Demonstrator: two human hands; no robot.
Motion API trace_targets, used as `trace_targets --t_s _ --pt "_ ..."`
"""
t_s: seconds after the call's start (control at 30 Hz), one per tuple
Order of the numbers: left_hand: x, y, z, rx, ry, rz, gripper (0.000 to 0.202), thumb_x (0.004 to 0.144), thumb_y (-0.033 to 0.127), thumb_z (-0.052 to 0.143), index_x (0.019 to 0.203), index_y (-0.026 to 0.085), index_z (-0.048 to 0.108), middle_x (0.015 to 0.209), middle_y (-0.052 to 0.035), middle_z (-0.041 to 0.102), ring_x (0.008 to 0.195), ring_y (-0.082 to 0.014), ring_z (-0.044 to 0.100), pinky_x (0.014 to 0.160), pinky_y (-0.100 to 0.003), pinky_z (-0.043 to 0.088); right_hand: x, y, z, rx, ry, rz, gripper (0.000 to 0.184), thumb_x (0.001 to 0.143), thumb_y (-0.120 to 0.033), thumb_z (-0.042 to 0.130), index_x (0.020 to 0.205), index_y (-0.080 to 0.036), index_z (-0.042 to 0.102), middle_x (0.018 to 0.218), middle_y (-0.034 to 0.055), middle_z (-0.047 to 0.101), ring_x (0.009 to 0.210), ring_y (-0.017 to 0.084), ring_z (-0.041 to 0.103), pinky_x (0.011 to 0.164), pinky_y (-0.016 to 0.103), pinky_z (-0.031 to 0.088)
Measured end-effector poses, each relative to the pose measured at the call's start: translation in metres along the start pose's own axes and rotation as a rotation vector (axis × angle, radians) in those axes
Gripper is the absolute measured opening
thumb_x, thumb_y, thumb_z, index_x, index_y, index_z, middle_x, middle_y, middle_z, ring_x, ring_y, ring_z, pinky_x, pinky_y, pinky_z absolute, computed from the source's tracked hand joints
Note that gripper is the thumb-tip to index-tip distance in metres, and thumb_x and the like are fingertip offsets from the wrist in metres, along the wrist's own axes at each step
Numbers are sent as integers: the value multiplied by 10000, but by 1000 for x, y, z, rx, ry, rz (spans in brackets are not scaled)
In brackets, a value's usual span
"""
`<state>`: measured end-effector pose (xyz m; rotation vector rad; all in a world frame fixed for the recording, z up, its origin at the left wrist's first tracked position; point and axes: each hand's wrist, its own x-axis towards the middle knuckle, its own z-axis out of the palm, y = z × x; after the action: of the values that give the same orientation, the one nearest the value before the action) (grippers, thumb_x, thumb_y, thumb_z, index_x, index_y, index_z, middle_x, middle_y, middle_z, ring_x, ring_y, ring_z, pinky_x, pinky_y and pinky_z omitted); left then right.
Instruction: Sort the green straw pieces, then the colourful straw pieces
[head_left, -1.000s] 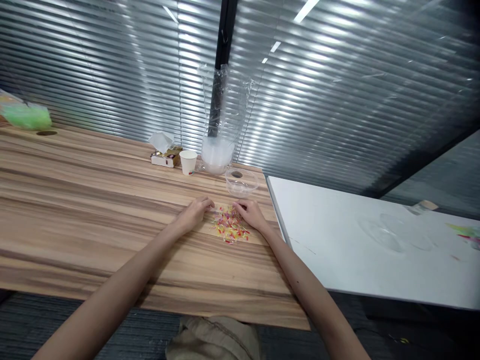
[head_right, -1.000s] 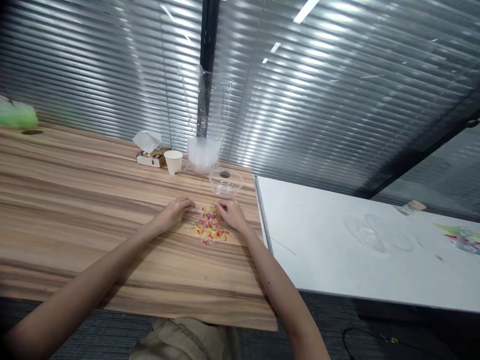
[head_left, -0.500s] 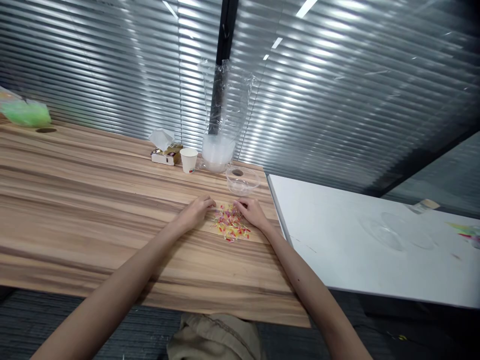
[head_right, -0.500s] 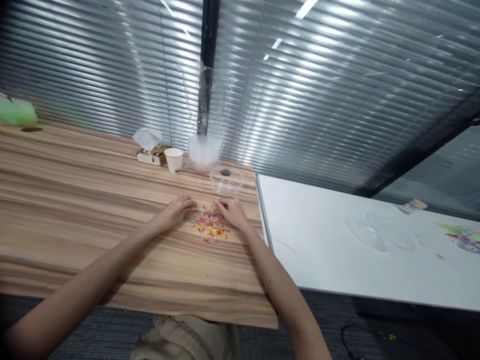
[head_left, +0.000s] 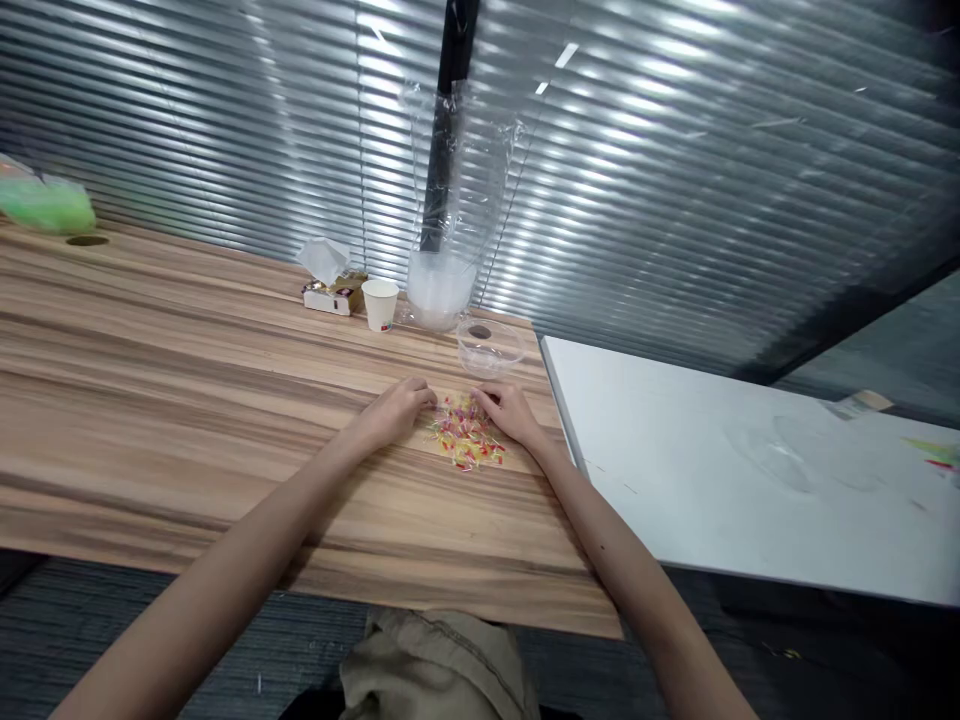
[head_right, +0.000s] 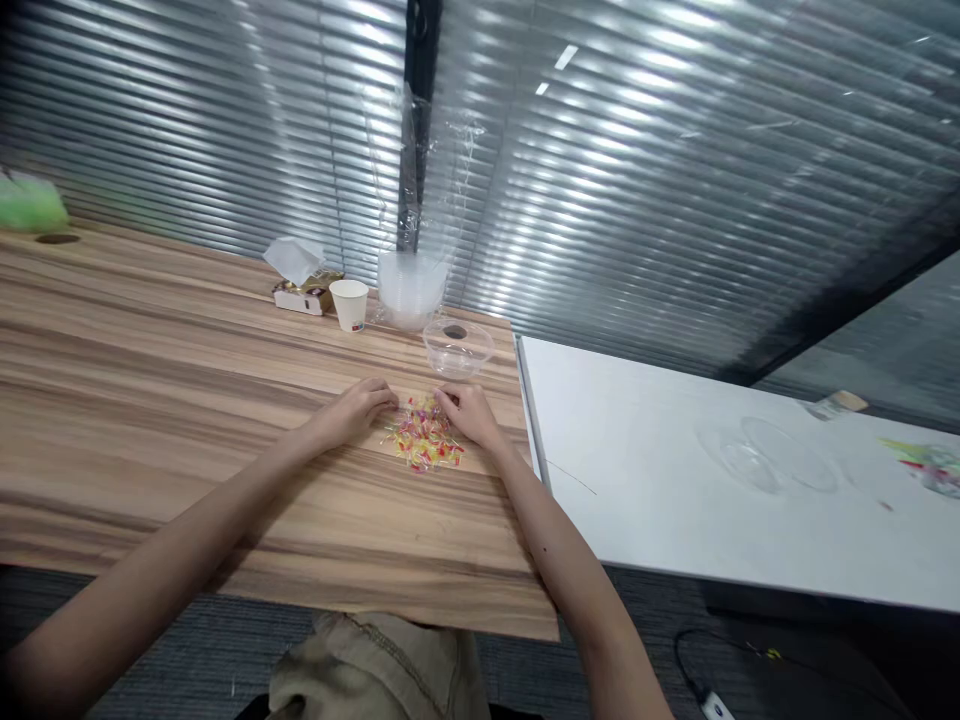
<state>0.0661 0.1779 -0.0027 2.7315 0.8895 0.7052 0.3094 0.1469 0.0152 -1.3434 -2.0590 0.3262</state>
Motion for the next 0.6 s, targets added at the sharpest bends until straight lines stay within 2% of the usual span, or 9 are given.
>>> trace_targets --t_s 0.6 --pt "2 6 -4 50 -17 -9 194 903 90 483 951 152 660 885 -76 598 823 -207 560 737 -294 442 -1 -4 -1 15 7 -19 346 917 -315 455 625 -166 566 584 6 576 546 132 471 567 241 307"
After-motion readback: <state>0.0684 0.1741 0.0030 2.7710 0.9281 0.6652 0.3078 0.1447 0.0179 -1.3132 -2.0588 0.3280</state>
